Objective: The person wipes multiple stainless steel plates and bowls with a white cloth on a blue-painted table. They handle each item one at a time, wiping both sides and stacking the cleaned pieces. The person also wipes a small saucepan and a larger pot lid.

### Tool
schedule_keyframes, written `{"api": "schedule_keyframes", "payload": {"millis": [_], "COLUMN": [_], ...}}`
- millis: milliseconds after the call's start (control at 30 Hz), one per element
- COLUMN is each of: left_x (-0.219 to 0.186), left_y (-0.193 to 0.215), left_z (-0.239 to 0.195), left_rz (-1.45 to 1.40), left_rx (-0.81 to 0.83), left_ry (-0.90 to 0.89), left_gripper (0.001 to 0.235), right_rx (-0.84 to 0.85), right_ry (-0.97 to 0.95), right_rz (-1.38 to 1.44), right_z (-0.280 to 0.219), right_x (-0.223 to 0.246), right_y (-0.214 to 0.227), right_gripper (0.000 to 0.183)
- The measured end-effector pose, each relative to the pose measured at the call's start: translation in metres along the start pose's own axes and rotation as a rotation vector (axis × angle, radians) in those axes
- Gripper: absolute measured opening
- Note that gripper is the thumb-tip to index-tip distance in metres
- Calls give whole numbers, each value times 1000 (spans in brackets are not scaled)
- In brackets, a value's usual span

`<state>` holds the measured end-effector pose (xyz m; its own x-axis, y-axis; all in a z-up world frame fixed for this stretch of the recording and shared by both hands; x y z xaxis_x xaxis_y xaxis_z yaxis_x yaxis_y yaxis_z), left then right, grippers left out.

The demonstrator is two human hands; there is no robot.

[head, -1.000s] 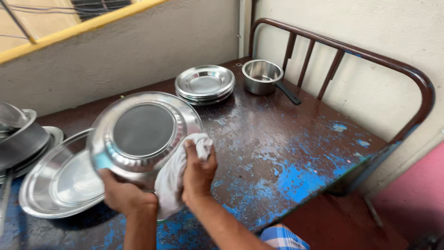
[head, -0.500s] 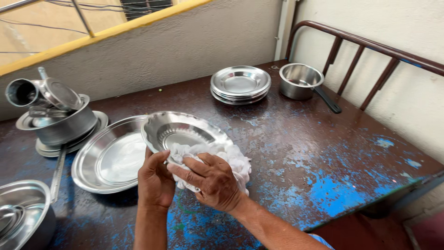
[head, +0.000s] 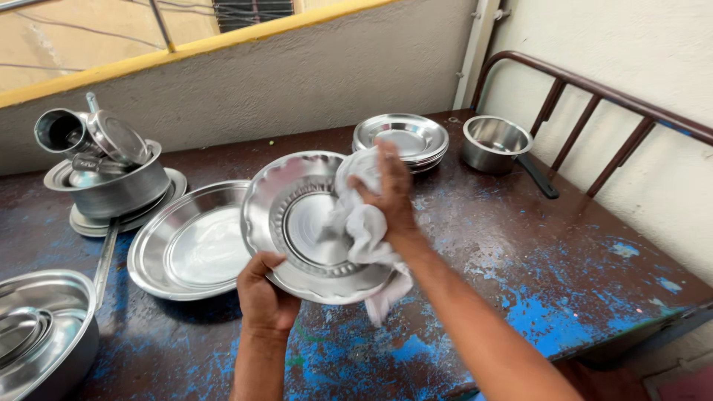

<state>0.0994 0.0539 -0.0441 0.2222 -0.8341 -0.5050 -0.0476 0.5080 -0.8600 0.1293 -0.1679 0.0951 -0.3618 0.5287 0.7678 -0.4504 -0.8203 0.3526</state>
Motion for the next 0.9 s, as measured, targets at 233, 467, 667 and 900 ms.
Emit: {"api": "schedule_keyframes", "payload": {"millis": [233, 467, 667, 900], "left_x": [-7, -52, 1, -42], "left_y": [56, -7, -19, 3], "left_z": [23, -17, -19, -4], "left_rz": [-24, -42, -115, -249], "left_rx": [-23, -69, -9, 33], "left_ry": [-52, -171, -48, -177], "left_gripper": [42, 47, 42, 47], "right_rx": [620, 327, -216, 705], "right_ry": [84, 188, 221, -21], "right_rz": [182, -118, 113, 37], "right_z": [-76, -89, -23, -100], "right_x": [73, 58, 73, 68], "right_y": [-123, -44, -30, -79], "right_gripper": [62, 55, 47, 47]}}
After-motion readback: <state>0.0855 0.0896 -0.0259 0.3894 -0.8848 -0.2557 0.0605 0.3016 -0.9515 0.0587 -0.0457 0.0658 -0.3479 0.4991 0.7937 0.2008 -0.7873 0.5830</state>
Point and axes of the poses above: each hand's wrist, its own z-axis towards the middle knuckle, its own y-axis out of the back of the hand, x = y × z, the point moved 9 cm from there along z, towards the middle knuckle, and after that the axes turned 15 degrees about -y, right-handed, at the moved point
